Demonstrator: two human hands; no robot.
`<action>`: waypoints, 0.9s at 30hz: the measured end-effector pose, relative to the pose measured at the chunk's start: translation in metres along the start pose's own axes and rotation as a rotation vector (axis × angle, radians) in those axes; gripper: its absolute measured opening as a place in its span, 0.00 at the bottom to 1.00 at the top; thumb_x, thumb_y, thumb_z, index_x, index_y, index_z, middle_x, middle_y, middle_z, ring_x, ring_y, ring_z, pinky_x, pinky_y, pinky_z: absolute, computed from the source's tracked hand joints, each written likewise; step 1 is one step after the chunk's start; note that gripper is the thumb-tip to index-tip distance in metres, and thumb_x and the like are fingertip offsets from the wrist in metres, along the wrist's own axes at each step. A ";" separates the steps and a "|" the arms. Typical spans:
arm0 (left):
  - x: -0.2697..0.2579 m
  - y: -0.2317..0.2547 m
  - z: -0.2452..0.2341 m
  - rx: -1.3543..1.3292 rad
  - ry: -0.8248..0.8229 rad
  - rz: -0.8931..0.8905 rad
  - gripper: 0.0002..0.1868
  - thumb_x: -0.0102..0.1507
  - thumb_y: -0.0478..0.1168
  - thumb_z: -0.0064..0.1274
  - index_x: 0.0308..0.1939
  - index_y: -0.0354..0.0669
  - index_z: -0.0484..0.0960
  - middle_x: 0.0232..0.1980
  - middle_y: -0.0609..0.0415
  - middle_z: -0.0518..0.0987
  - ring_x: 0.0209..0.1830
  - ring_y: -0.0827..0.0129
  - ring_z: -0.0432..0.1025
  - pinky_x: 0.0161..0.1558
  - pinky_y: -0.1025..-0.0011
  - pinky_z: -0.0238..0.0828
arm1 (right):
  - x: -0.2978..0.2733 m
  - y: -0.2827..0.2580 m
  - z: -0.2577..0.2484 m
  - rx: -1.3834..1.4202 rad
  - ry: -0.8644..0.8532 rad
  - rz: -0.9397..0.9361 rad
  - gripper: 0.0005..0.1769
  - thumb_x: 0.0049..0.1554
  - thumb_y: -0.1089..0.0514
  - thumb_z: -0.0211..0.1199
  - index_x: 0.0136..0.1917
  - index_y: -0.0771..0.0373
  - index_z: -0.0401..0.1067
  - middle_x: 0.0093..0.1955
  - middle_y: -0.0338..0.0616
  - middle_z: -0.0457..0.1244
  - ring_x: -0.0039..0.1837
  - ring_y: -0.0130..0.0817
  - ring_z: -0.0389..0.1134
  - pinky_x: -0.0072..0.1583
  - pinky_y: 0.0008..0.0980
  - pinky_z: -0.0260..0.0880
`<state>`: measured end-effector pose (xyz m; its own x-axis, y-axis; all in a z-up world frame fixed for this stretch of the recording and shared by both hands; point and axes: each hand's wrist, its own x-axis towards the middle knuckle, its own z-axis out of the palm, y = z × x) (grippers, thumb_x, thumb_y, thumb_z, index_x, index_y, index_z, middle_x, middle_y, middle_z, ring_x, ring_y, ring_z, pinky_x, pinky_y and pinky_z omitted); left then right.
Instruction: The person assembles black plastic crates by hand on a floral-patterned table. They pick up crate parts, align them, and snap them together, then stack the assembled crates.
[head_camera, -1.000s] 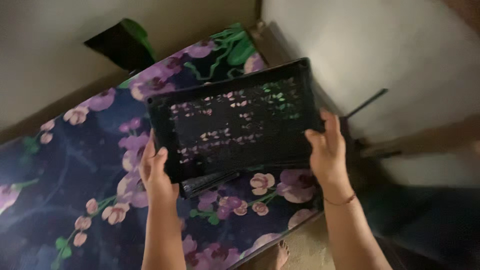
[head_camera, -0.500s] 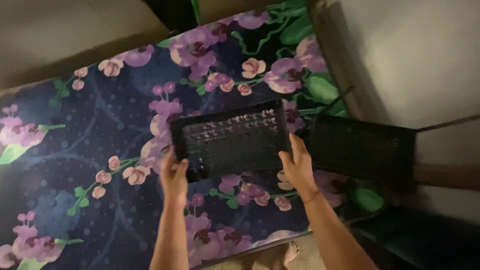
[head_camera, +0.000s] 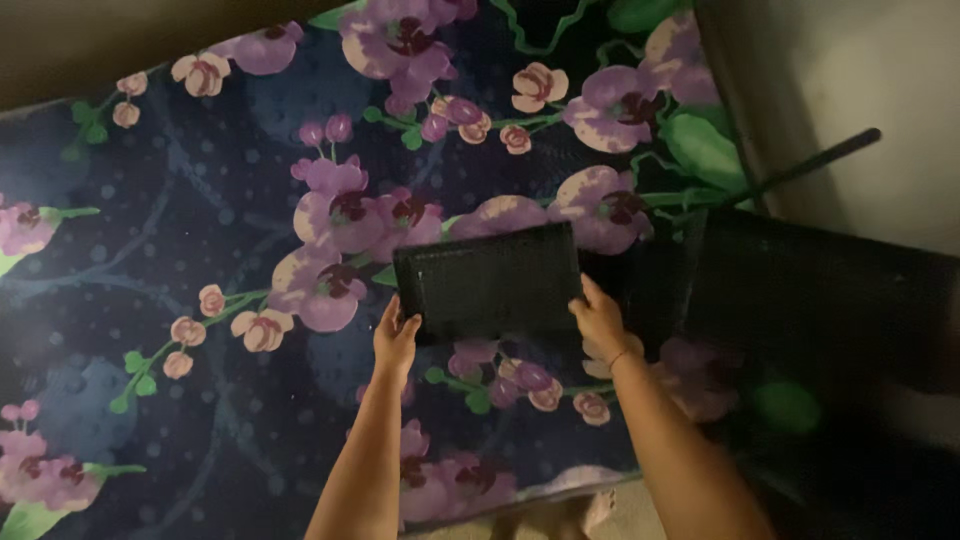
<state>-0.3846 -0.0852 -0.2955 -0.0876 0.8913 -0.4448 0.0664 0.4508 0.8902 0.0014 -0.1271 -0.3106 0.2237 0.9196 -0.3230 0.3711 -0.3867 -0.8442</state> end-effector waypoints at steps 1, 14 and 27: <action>0.007 -0.007 0.001 -0.006 0.004 -0.007 0.37 0.66 0.33 0.53 0.78 0.37 0.57 0.78 0.47 0.65 0.77 0.63 0.61 0.73 0.68 0.56 | 0.006 0.008 0.004 0.098 -0.006 -0.096 0.36 0.56 0.62 0.58 0.77 0.68 0.58 0.74 0.58 0.61 0.74 0.47 0.64 0.70 0.38 0.63; 0.029 -0.045 0.009 0.155 0.072 -0.227 0.44 0.63 0.40 0.56 0.81 0.45 0.53 0.82 0.49 0.58 0.80 0.59 0.56 0.73 0.65 0.54 | 0.017 0.071 0.043 -0.210 0.044 -0.010 0.38 0.53 0.55 0.63 0.75 0.65 0.62 0.73 0.61 0.61 0.73 0.55 0.62 0.71 0.43 0.61; 0.028 -0.041 0.023 0.511 0.128 -0.121 0.51 0.59 0.43 0.65 0.79 0.39 0.51 0.78 0.44 0.61 0.77 0.54 0.58 0.71 0.60 0.56 | 0.010 0.066 0.056 -0.225 -0.043 0.204 0.49 0.55 0.49 0.65 0.83 0.59 0.47 0.73 0.65 0.58 0.72 0.62 0.60 0.70 0.48 0.62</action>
<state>-0.3674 -0.0774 -0.3471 -0.2425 0.8332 -0.4969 0.5211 0.5439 0.6578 -0.0226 -0.1399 -0.3938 0.2770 0.8218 -0.4979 0.5138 -0.5646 -0.6460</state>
